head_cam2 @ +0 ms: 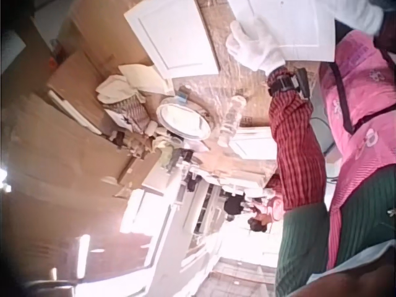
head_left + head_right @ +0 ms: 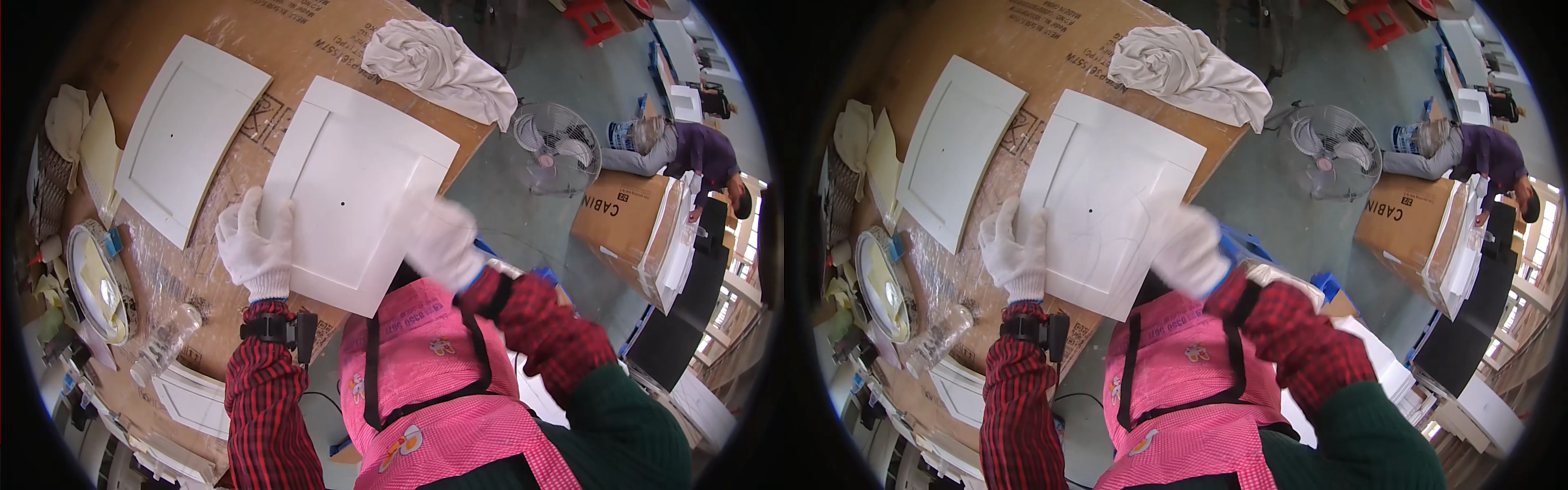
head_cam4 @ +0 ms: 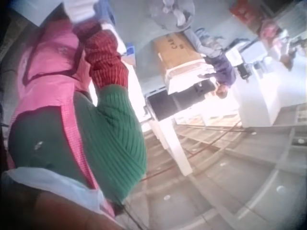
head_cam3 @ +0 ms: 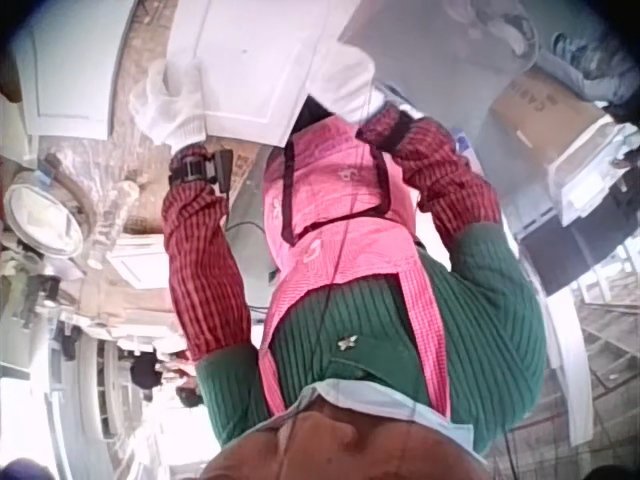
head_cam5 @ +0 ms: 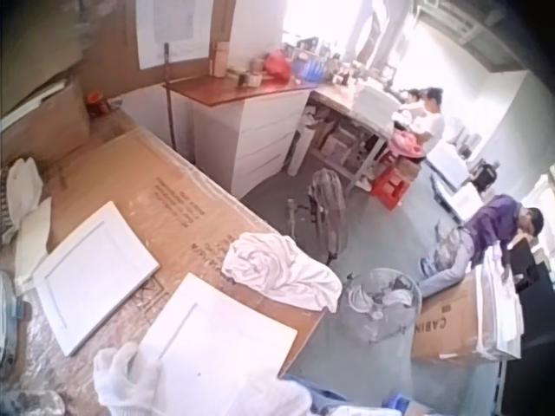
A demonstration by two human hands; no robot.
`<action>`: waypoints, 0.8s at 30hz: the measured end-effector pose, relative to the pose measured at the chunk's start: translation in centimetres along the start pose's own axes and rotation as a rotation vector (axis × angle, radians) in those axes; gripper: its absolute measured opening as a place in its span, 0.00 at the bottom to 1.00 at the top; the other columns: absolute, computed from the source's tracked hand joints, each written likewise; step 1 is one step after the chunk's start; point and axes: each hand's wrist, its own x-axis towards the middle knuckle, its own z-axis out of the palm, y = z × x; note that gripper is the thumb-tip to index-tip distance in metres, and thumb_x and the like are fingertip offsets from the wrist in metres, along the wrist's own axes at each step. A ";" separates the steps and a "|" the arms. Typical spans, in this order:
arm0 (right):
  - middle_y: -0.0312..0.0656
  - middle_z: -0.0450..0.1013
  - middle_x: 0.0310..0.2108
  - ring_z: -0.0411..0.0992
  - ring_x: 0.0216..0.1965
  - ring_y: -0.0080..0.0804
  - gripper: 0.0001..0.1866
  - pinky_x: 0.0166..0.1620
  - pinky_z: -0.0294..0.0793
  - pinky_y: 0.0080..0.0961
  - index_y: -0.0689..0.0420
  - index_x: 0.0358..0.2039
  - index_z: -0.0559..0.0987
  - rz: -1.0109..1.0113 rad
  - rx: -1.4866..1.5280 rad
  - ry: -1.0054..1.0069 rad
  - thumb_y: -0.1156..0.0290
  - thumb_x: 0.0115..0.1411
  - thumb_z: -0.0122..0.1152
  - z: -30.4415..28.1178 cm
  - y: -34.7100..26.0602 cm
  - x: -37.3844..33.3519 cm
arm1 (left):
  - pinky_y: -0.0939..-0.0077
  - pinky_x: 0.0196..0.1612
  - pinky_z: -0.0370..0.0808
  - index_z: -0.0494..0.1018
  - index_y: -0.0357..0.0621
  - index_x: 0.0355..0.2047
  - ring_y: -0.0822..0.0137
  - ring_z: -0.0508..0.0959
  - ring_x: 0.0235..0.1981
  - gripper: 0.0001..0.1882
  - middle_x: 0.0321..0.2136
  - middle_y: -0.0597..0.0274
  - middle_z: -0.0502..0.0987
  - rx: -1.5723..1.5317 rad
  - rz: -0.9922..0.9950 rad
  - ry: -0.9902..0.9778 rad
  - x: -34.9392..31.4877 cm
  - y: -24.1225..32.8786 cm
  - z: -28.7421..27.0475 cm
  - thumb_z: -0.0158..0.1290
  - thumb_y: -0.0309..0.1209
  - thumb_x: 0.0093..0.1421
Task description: Cleaning and scraping excess material from wooden cabinet door panels in a furniture manufacturing facility.
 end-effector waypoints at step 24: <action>0.40 0.73 0.28 0.74 0.29 0.40 0.08 0.32 0.77 0.36 0.57 0.37 0.80 0.081 0.234 0.136 0.72 0.68 0.52 -0.3 5.9 2.8 | 0.57 0.54 0.75 0.81 0.45 0.51 0.52 0.77 0.48 0.25 0.43 0.54 0.78 -0.024 0.032 0.055 -0.1 -0.3 -0.3 0.73 0.37 0.54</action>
